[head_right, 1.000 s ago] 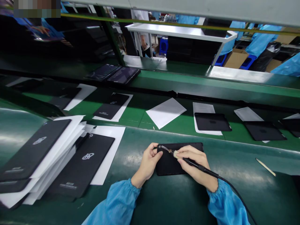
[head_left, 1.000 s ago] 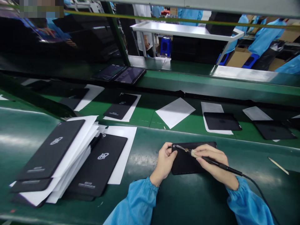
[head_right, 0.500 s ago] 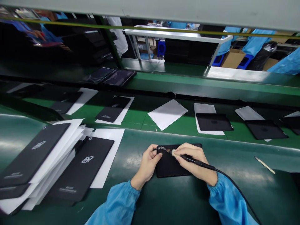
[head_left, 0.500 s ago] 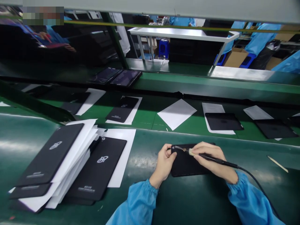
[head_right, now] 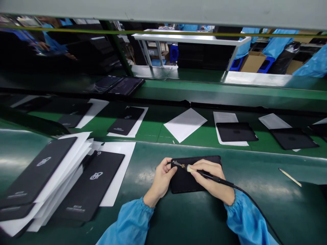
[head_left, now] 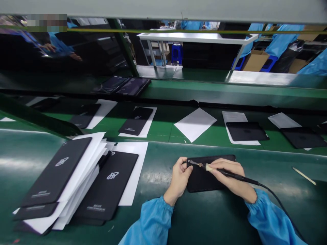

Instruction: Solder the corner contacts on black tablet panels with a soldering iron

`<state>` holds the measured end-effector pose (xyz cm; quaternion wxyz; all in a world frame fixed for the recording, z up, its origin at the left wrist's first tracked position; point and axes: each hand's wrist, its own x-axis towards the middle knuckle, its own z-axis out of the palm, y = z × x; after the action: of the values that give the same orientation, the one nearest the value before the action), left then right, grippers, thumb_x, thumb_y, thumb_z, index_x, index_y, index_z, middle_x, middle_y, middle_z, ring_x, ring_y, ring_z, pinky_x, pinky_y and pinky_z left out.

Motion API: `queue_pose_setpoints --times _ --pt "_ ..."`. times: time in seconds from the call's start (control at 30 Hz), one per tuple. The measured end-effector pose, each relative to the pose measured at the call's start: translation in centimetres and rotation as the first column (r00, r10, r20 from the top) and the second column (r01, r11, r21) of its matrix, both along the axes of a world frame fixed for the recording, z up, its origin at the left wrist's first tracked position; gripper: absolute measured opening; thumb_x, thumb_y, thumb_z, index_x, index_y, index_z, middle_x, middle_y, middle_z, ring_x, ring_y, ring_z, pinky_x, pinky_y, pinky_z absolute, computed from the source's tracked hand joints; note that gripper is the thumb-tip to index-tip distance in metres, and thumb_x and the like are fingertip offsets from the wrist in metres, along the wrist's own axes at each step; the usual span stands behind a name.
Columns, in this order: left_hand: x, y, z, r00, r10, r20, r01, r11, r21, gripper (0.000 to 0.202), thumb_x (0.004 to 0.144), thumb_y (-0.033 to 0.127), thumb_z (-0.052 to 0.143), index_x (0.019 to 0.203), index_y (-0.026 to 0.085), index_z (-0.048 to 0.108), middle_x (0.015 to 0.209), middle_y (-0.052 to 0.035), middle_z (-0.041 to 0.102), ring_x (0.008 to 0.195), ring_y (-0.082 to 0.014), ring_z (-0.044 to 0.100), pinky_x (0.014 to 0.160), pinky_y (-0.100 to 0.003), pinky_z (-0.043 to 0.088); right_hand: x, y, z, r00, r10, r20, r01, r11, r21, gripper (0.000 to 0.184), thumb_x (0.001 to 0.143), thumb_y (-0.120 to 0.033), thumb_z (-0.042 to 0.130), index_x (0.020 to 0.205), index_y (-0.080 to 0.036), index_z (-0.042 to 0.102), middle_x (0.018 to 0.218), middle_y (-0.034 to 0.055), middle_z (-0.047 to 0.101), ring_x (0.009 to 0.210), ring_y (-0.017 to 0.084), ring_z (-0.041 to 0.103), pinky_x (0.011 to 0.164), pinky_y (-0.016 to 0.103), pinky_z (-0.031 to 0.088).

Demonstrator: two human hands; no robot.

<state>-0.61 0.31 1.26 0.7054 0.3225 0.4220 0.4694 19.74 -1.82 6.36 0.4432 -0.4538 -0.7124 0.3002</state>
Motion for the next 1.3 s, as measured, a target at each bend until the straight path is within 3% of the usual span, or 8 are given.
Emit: queue_pose_setpoints --times 0.27,0.5,1.07,1.3 --pt "-0.1 0.1 -0.2 1.000 -0.001 -0.005 0.001 1.000 0.016 0.032 0.074 0.028 0.078 0.091 0.018 0.053 0.073 -0.0018 0.073 0.058 -0.0123 0.064 0.056 -0.021 0.048 -0.3 -0.2 -0.1 1.000 -0.007 0.002 0.007 1.000 -0.014 0.013 0.089 -0.024 0.065 0.095 -0.021 0.076 0.091 0.0059 0.076 0.082 0.018 0.073 0.076 0.029 0.060" --pt "0.0 0.0 -0.1 1.000 0.007 0.012 -0.007 1.000 -0.001 0.034 0.072 0.030 0.080 0.089 0.019 0.053 0.070 -0.0002 0.072 0.056 -0.0126 0.065 0.056 -0.021 0.049 -0.4 -2.1 -1.1 0.984 -0.176 -0.002 0.175 0.981 0.079 0.009 0.088 -0.018 0.065 0.089 -0.021 0.073 0.080 0.0038 0.075 0.073 0.018 0.072 0.067 0.028 0.058" --pt "0.0 0.1 -0.1 1.000 0.010 0.006 -0.010 1.000 0.006 0.035 0.072 0.032 0.081 0.090 0.019 0.053 0.072 -0.0015 0.073 0.058 -0.0141 0.066 0.057 -0.022 0.050 -1.2 -2.5 -1.7 0.979 -0.201 0.020 0.200 0.978 0.057 0.009 0.089 -0.020 0.063 0.090 -0.022 0.072 0.081 0.0029 0.074 0.074 0.018 0.073 0.070 0.028 0.059" --pt "-0.1 0.1 -0.5 1.000 0.026 -0.006 -0.026 1.000 0.011 0.037 0.071 0.032 0.081 0.092 0.019 0.054 0.073 -0.0016 0.073 0.062 -0.0153 0.068 0.061 -0.023 0.051 -2.3 -3.0 -2.5 0.976 -0.217 0.008 0.214 0.966 0.144 0.010 0.088 -0.016 0.064 0.092 -0.022 0.071 0.084 0.0039 0.075 0.077 0.020 0.074 0.071 0.030 0.061"
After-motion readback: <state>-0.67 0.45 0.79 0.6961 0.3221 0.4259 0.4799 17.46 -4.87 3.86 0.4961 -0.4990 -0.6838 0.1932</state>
